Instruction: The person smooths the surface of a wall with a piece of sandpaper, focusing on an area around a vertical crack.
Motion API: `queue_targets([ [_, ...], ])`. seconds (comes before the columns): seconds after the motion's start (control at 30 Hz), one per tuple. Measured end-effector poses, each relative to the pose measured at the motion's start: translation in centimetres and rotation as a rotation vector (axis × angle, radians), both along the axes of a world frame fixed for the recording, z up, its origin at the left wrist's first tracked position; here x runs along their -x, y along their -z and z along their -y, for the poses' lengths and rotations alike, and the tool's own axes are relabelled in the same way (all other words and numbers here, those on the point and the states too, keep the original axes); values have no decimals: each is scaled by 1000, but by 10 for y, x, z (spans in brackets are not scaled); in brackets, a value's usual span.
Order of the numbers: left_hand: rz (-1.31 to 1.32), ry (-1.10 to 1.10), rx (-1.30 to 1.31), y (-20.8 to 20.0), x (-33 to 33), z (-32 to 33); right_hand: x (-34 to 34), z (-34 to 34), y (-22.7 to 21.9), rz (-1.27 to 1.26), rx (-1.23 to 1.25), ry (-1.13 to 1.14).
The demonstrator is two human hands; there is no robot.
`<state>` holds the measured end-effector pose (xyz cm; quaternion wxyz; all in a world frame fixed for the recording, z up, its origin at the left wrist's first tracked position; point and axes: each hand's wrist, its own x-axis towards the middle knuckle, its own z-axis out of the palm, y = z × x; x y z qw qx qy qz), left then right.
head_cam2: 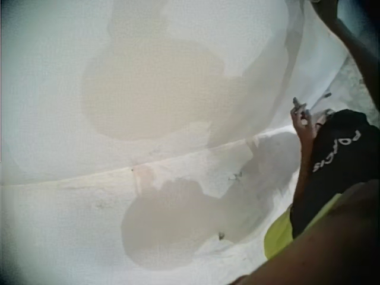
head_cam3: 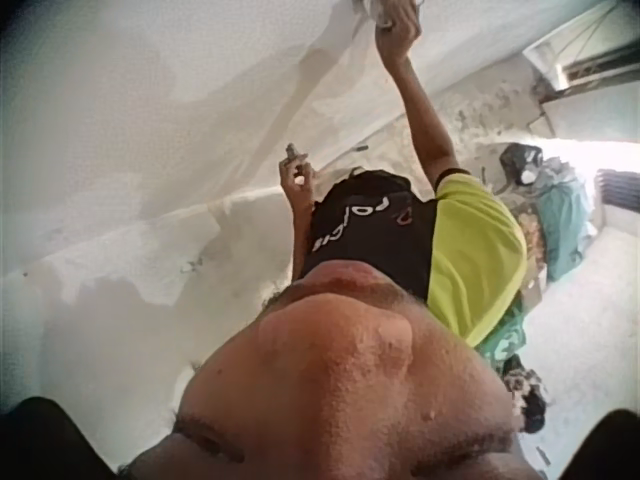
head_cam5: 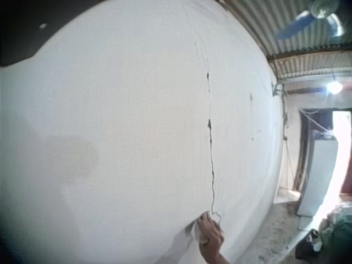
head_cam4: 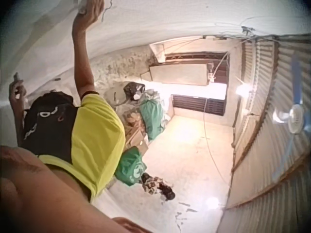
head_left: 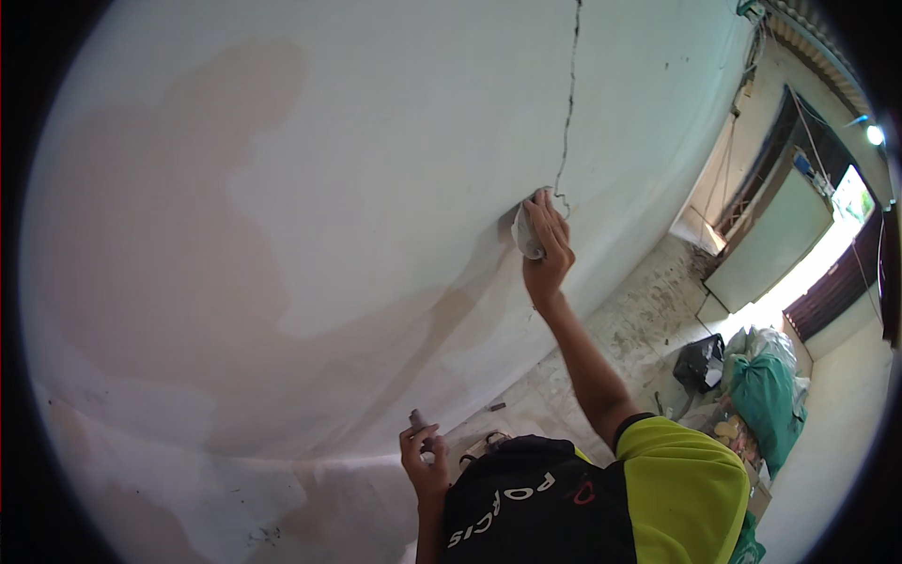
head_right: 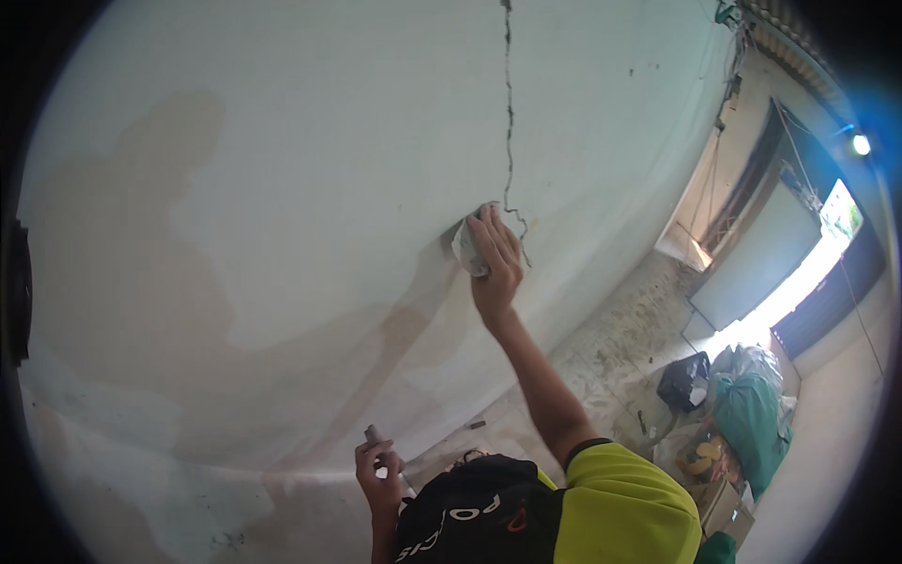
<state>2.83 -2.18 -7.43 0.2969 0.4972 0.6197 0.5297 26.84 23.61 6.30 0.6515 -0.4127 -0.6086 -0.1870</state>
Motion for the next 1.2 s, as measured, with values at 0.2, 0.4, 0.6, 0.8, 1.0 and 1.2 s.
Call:
queue_targets([
  [0.2, -81, 17, -92, -17, -23, -27, 50, 61, 12, -177, 440, -465],
  [0.4, -49, 98, -120, -34, -36, -50, 6, 99, 21, -967, 864, -1203],
  [0.6, -67, 109, -106, -33, -36, -57, 0, 115, 18, -1375, 774, -1350],
  [0.8, -73, 41, -146, -22, -24, -42, 7, 113, 9, -1384, 796, -1391],
  [1.0, -119, -90, -118, -13, -10, -11, 12, 106, -1, -1333, 815, -1451],
  [1.2, -130, -235, -78, -26, -5, 16, 14, 116, -17, -1325, 893, -1550],
])
